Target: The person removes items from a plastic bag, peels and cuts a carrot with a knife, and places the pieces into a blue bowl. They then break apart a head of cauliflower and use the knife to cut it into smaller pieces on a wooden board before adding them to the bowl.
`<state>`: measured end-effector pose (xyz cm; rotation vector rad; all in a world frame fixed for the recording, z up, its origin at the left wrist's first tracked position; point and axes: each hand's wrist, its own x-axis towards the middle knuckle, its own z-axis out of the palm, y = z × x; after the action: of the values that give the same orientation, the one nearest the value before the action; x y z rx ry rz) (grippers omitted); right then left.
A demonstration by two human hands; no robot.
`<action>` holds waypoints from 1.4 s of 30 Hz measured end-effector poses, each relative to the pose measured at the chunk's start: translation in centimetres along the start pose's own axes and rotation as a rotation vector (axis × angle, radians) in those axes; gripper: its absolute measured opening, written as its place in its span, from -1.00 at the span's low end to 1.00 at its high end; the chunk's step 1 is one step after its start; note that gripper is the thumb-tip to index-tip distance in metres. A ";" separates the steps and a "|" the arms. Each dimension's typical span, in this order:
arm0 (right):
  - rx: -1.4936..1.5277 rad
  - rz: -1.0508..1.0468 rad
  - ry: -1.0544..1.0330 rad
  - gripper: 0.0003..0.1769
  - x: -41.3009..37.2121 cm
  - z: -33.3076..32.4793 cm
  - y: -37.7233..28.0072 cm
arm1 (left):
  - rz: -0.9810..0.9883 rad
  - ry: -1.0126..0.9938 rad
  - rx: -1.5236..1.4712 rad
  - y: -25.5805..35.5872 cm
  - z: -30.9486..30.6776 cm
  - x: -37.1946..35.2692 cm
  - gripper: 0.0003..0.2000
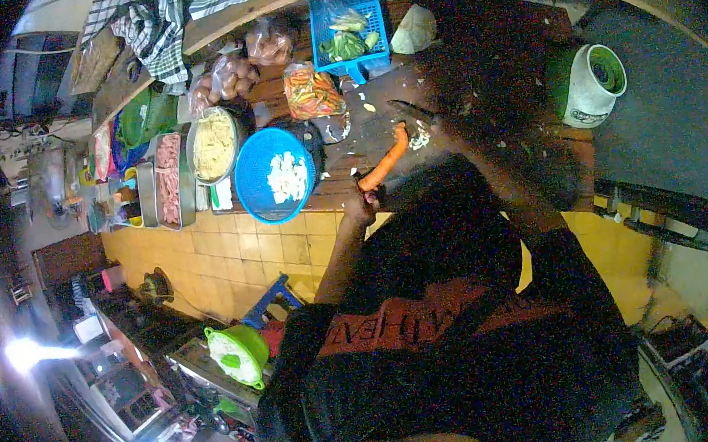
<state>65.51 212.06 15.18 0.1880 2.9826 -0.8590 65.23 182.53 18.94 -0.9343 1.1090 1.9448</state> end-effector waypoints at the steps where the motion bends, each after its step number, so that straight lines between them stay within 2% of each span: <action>1: 0.288 0.028 -0.002 -0.69 -0.5 -2.7 -2.5 | 0.002 0.019 0.065 0.0 -0.1 -0.3 -0.64; 2: 0.574 0.053 -0.005 -0.67 -0.8 -5.0 -4.5 | 0.004 0.035 0.128 0.2 0.1 -0.6 -0.61; 3: 0.572 0.053 -0.006 -0.67 -1.2 -5.6 -5.0 | 0.015 0.045 0.134 0.4 0.7 -1.4 -0.62; 4: 0.226 -0.117 -0.063 -0.66 -1.5 -5.9 -5.2 | 0.014 0.044 0.133 0.3 0.4 -1.3 -0.62; 5: -0.124 -0.281 -0.117 -0.65 -1.8 -6.1 -5.4 | 0.048 -0.039 0.155 0.2 0.1 -1.1 -0.63; 6: -0.127 -0.278 -0.115 -0.65 -2.2 -6.1 -5.9 | 0.082 -0.122 0.177 0.1 -0.2 -1.0 -0.62; 7: -0.108 -0.279 -0.022 -0.68 -2.7 -5.9 -6.2 | 0.081 -0.200 0.114 0.1 0.0 -1.5 -0.60; 8: -0.087 -0.281 0.069 -0.67 -2.9 -5.7 -6.5 | 0.079 -0.200 0.113 0.1 0.0 -1.9 -0.60; 9: -0.088 -0.283 0.066 -0.67 -2.9 -5.9 -6.5 | 0.129 -0.218 0.125 0.1 0.1 -2.4 -0.60; 11: -0.146 -0.105 -0.022 -0.68 -2.9 -6.7 -6.4 | 0.180 -0.232 0.131 0.1 0.7 -3.6 -0.59; 13: -0.203 0.075 -0.110 -0.65 -2.9 -7.9 -6.4 | 0.368 0.003 0.353 -0.3 1.3 -4.7 -0.64; 15: -0.263 0.261 -0.185 -0.60 -2.6 -9.5 -6.4 | 0.395 -0.006 0.400 -0.1 0.9 -4.8 -0.70; 16: -0.265 0.264 -0.188 -0.60 -3.3 -10.4 -7.0 | 0.416 -0.012 0.449 -0.4 0.5 -4.9 -0.74; 17: -0.766 -0.179 0.147 -0.61 -4.4 -11.3 -7.9 | 0.412 -0.015 0.449 -0.9 0.3 -4.9 -0.74; 18: -1.238 -0.647 0.499 -0.61 -4.9 -11.9 -8.3 | 0.614 -0.045 0.599 -1.4 0.3 -4.8 -0.76; 19: -1.241 -0.646 0.496 -0.61 -5.0 -10.5 -7.6 | 0.815 -0.073 0.747 -1.7 0.2 -4.8 -0.77; 20: -0.789 -0.489 0.543 -0.62 -5.4 -7.7 -6.4 | 0.812 -0.073 0.745 -1.6 0.4 -5.2 -0.77; 21: -0.338 -0.325 0.567 -0.62 -5.6 -5.1 -5.1 | 0.846 -0.089 0.890 -1.3 0.8 -5.8 -0.78; 22: -0.336 -0.326 0.564 -0.62 -6.0 -3.2 -3.7 | 0.875 -0.104 1.036 -1.2 0.9 -6.3 -0.78; 23: -0.983 -0.437 0.377 -0.62 -6.3 -1.5 -2.2 | 0.726 -0.204 0.913 -2.0 -0.6 -4.4 -0.77; 24: -1.621 -0.524 0.141 -0.61 -6.5 -0.8 -1.4 | 0.726 -0.204 0.913 -1.9 -0.3 -4.8 -0.77; 25: -1.621 -0.523 0.139 -0.61 -6.9 -1.6 -2.0 | 0.729 -0.181 0.968 -1.8 0.3 -5.6 -0.76; 27: -0.982 -0.491 0.539 -0.63 -8.0 -4.8 -4.6 | 0.731 -0.160 1.022 -1.9 0.4 -5.4 -0.75; 29: -1.034 -0.554 0.573 -0.64 -8.6 -5.3 -5.2 | 0.668 -0.277 1.001 -2.1 0.0 -4.2 -0.74; 31: -1.085 -0.619 0.609 -0.64 -8.4 -6.1 -6.2 | 0.662 -0.235 1.097 -2.3 0.1 -4.1 -0.74; 33: -0.164 -0.057 -0.064 -0.64 -7.6 -7.2 -7.4 | 0.655 -0.190 1.194 -1.7 1.0 -5.1 -0.73; 34: -0.163 -0.057 -0.063 -0.64 -7.3 -5.5 -5.4 | 0.699 -0.178 1.234 -1.3 1.6 -5.9 -0.68; 36: 0.053 -0.075 0.193 -0.62 -6.4 0.9 2.6 | 0.743 -0.167 1.273 -1.3 1.7 -5.7 -0.62; 39: 0.236 -0.110 0.260 -0.62 -5.6 4.8 9.7 | 0.801 -0.188 1.225 -1.8 1.1 -4.2 -0.60; 41: 0.263 0.009 0.066 -0.61 -5.6 -1.1 3.1 | 0.777 -0.049 1.319 -2.2 1.1 -4.7 -0.59; 42: 0.266 0.070 -0.030 -0.60 -5.5 -4.8 -1.0 | 0.777 -0.052 1.320 -2.3 1.2 -4.6 -0.59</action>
<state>70.83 213.15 20.12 0.2806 2.8050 -1.2357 69.15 183.49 22.29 0.3262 2.4293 1.1571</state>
